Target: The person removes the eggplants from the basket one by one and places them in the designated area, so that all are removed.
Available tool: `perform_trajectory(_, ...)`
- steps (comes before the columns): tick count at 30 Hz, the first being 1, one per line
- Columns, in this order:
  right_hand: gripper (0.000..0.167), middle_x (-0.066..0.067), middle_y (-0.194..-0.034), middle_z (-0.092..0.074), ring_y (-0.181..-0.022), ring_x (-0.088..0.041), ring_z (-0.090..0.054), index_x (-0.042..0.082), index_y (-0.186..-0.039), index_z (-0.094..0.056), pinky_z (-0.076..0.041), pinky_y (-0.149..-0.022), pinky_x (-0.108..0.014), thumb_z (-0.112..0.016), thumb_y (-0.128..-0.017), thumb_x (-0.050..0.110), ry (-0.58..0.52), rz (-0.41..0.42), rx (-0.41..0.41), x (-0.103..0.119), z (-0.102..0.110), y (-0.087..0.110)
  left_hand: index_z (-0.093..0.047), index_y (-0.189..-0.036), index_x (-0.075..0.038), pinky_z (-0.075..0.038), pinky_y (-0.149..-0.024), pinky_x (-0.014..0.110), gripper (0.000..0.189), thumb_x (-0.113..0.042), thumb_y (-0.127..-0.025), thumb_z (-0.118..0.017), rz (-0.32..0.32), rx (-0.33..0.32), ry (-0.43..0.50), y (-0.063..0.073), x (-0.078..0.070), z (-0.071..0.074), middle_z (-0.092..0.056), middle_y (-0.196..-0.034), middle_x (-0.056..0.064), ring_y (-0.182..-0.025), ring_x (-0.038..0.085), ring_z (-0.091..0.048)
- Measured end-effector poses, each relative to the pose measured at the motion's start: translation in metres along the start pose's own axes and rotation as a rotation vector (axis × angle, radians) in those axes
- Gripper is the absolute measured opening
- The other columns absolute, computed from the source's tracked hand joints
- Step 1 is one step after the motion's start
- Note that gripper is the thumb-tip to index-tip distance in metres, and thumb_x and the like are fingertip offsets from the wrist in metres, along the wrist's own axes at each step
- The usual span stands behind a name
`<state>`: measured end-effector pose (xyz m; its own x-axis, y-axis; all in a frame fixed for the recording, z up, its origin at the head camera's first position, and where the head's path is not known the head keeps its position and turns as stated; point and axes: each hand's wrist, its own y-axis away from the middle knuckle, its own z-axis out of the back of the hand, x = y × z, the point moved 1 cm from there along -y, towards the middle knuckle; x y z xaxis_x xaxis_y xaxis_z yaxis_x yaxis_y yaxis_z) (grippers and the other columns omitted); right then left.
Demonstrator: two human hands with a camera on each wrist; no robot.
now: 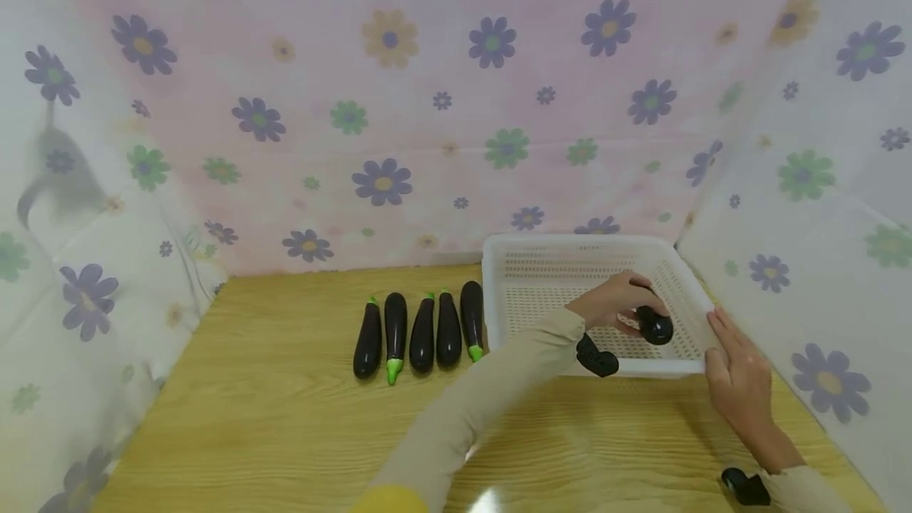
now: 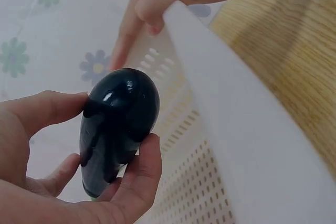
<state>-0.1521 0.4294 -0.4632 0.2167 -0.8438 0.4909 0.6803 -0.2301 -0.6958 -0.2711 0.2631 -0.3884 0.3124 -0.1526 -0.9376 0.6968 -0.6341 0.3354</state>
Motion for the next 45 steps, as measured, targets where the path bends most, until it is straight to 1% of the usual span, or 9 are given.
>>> perform_trajectory(4,0.049,-0.011,-0.137,-0.051,-0.128,-0.016,-0.040,0.005,-0.133,-0.054,-0.022,-0.094,-0.006,-0.039,-0.087,0.003,0.000,0.012,0.033,0.002,0.000,-0.004,-0.057,-0.119,-0.015,-0.054,-0.075,0.052,0.042,-0.004,-0.081,-0.071,-0.003,-0.011,0.039,0.011,-0.008,0.011,-0.055,-0.100,0.005,-0.086,0.032,-0.061)
perform_trajectory(10,0.050,-0.004,-0.140,-0.047,-0.129,-0.012,-0.038,0.004,-0.134,-0.053,-0.023,-0.087,-0.007,-0.038,-0.087,0.002,0.011,-0.005,0.056,0.003,-0.001,-0.007,-0.061,-0.114,-0.020,-0.055,-0.069,0.048,0.038,-0.005,-0.081,-0.073,-0.004,-0.003,0.040,0.020,-0.011,0.021,-0.056,-0.103,0.004,-0.090,0.032,-0.061)
perform_trajectory(16,0.050,-0.009,-0.139,-0.048,-0.129,-0.001,-0.033,0.004,-0.135,-0.053,-0.021,-0.090,-0.005,-0.039,-0.087,0.001,-0.012,-0.002,0.056,0.004,0.001,-0.007,-0.061,-0.117,-0.023,-0.055,-0.068,0.047,0.041,-0.006,-0.082,-0.072,-0.036,0.015,0.029,0.027,-0.009,0.034,-0.056,-0.104,0.001,-0.091,0.030,-0.061)
perform_trajectory(18,0.050,-0.010,-0.139,-0.048,-0.127,0.002,-0.033,0.004,-0.134,-0.053,-0.025,-0.084,-0.008,-0.039,-0.086,0.000,-0.012,0.001,0.055,0.004,0.002,-0.006,-0.061,-0.117,-0.024,-0.055,-0.067,0.046,0.041,-0.006,-0.082,-0.072,-0.046,0.015,0.021,0.031,-0.009,0.038,-0.056,-0.105,0.001,-0.090,0.029,-0.062)
perform_trajectory(23,0.049,-0.014,-0.136,-0.050,-0.126,0.005,-0.034,0.003,-0.133,-0.054,-0.025,-0.076,-0.011,-0.039,-0.086,0.001,-0.014,-0.004,0.044,0.003,0.004,-0.002,-0.063,-0.115,-0.024,-0.056,-0.063,0.043,0.039,-0.007,-0.081,-0.073,-0.057,0.000,0.008,0.043,-0.010,0.048,-0.055,-0.106,0.002,-0.091,0.028,-0.061)
perform_trajectory(31,0.049,-0.014,-0.135,-0.051,-0.126,0.005,-0.034,0.001,-0.132,-0.055,-0.022,-0.077,-0.009,-0.037,-0.086,0.002,-0.031,0.006,0.020,0.003,0.003,-0.002,-0.061,-0.119,-0.024,-0.056,-0.064,0.042,0.042,-0.008,-0.081,-0.073,-0.091,0.006,-0.003,0.062,-0.017,0.064,-0.054,-0.110,0.001,-0.093,0.027,-0.060)
perform_trajectory(38,0.049,-0.019,-0.133,-0.052,-0.124,0.007,-0.033,0.001,-0.131,-0.055,-0.021,-0.090,-0.003,-0.037,-0.085,0.002,-0.033,0.016,0.011,0.005,0.004,-0.004,-0.061,-0.122,-0.026,-0.056,-0.066,0.042,0.045,-0.010,-0.082,-0.073,-0.110,0.036,-0.028,0.073,-0.020,0.073,-0.054,-0.114,0.000,-0.092,0.025,-0.061)
perform_trajectory(43,0.050,-0.018,-0.132,-0.053,-0.124,0.008,-0.035,0.001,-0.130,-0.056,-0.022,-0.087,-0.004,-0.038,-0.084,0.002,-0.040,0.010,0.000,0.002,0.003,-0.001,-0.061,-0.122,-0.027,-0.056,-0.065,0.041,0.045,-0.010,-0.082,-0.073,-0.106,0.055,-0.037,0.080,-0.018,0.078,-0.054,-0.112,-0.001,-0.088,0.021,-0.061)
perform_trajectory(45,0.049,-0.017,-0.132,-0.053,-0.124,0.007,-0.036,0.002,-0.129,-0.057,-0.025,-0.079,-0.006,-0.038,-0.084,0.002,-0.037,0.006,-0.014,0.001,0.003,-0.001,-0.061,-0.122,-0.027,-0.056,-0.065,0.041,0.045,-0.010,-0.082,-0.073,-0.112,0.066,-0.041,0.084,-0.018,0.079,-0.055,-0.111,-0.002,-0.086,0.020,-0.061)
